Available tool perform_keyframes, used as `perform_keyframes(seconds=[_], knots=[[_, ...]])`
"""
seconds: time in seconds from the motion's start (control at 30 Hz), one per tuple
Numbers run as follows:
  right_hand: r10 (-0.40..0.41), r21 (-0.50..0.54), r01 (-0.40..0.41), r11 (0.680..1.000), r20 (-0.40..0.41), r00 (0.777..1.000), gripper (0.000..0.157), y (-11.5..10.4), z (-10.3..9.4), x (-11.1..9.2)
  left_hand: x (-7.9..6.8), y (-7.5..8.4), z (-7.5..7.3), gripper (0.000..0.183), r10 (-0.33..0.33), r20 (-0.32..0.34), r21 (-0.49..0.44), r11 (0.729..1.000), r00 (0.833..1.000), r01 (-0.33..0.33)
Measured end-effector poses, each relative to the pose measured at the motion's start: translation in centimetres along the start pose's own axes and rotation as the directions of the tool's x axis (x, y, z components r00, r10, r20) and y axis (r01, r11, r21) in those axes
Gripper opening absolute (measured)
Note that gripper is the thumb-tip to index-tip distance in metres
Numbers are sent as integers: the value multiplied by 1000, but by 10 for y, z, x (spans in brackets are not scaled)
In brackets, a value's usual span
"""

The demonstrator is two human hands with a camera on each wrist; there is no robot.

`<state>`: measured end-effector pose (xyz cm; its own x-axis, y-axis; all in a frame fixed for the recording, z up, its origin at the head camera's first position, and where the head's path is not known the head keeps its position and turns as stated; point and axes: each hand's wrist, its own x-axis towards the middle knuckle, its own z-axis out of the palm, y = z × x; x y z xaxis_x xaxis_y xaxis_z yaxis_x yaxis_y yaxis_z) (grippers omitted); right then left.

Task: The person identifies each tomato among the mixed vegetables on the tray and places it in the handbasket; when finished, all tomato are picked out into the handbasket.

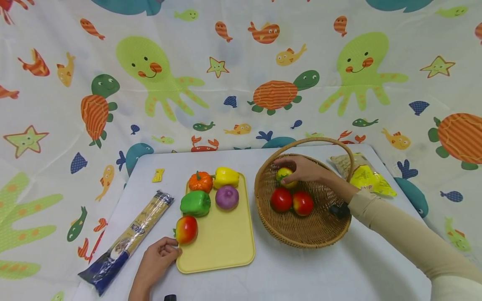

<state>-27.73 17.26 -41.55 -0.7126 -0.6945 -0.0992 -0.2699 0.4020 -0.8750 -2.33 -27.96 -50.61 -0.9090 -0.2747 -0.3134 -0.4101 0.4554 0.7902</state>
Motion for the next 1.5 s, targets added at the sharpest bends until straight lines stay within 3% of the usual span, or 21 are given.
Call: perform_keyframes(seconds=[0.5,0.67,0.93,1.17,1.5], knots=[[11,18,-10,1000,-12,1000,62,-5,1,-2,0,-1,0,28,15,-1,-3,1000,1000,-15],[7,1,-7,1000,-31,999,63,-15,-2,-4,1,-2,0,29,7,5,-8,1000,1000,-7],[-71,29,72,997,-33,997,70,-43,1,-23,2,-2,-1,30,-13,11,3,1000,1000,13],[-50,117,56,992,-51,997,62,-77,20,-42,2,-2,-4,30,3,4,13,1000,1000,-3],[-182,230,192,954,-66,981,50,-109,62,-51,1,0,-2,31,0,18,7,1000,1000,0]])
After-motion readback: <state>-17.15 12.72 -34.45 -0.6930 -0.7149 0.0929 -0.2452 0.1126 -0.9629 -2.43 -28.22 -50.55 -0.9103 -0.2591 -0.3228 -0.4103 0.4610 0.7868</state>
